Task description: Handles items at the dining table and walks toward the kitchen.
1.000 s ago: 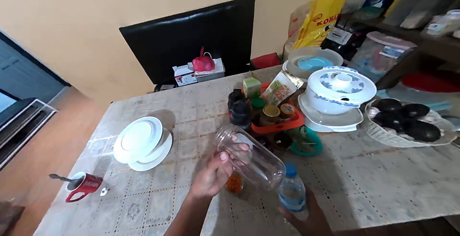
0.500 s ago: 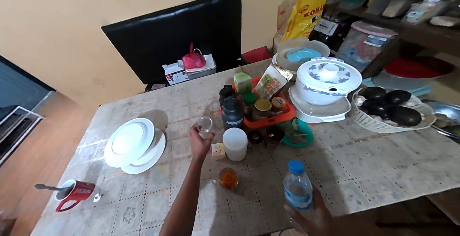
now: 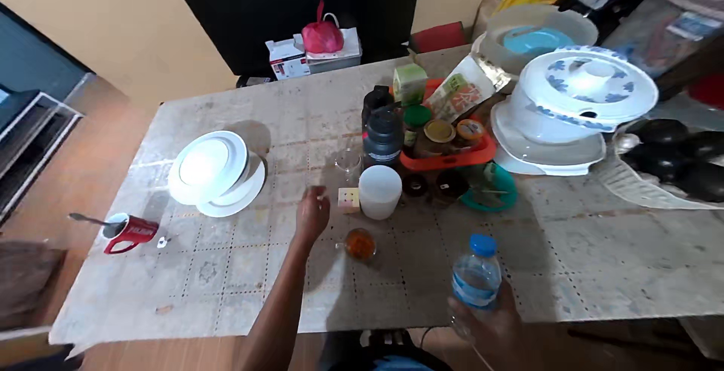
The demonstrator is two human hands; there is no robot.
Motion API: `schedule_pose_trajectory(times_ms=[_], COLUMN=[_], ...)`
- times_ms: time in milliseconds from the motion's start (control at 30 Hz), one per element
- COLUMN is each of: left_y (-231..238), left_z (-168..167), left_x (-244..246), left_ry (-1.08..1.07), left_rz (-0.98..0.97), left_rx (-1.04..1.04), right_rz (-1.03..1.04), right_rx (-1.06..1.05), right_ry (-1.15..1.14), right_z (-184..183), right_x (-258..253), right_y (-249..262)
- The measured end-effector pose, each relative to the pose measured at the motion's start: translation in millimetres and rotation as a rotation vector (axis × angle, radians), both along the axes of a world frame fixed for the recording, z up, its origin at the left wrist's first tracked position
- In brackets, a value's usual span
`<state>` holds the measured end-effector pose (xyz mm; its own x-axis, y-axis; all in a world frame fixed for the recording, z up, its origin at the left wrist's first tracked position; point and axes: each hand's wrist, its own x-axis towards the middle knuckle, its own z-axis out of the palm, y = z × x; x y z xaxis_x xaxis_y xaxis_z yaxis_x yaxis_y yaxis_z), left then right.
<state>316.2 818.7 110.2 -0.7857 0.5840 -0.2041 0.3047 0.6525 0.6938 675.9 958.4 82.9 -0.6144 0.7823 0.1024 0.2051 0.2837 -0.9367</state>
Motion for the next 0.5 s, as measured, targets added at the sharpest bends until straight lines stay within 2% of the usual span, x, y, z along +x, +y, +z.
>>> schedule_pose_trajectory(times_ms=[133,233,400,500], left_y=[-38.0,-44.2,-58.2,-72.5], left_z=[-4.7,-11.5,-23.1,-31.9], left_x=[44.7,63.5,80.3,102.0], left_ry=[-0.194,-0.302,-0.485,-0.538], left_rz=[-0.232,-0.270,-0.342,-0.279], left_rx=[-0.238,-0.299,-0.196,-0.038], right_rz=[0.083,0.161,0.307,0.326], right_rx=[-0.035,-0.015,0.077,0.079], right_ry=[0.006,-0.021,-0.013,-0.027], right_z=[-3.1,-1.9,-4.3,-6.1], right_x=[-13.4,-29.3,-59.7,-78.6], right_y=[5.7,10.4,18.5,12.0])
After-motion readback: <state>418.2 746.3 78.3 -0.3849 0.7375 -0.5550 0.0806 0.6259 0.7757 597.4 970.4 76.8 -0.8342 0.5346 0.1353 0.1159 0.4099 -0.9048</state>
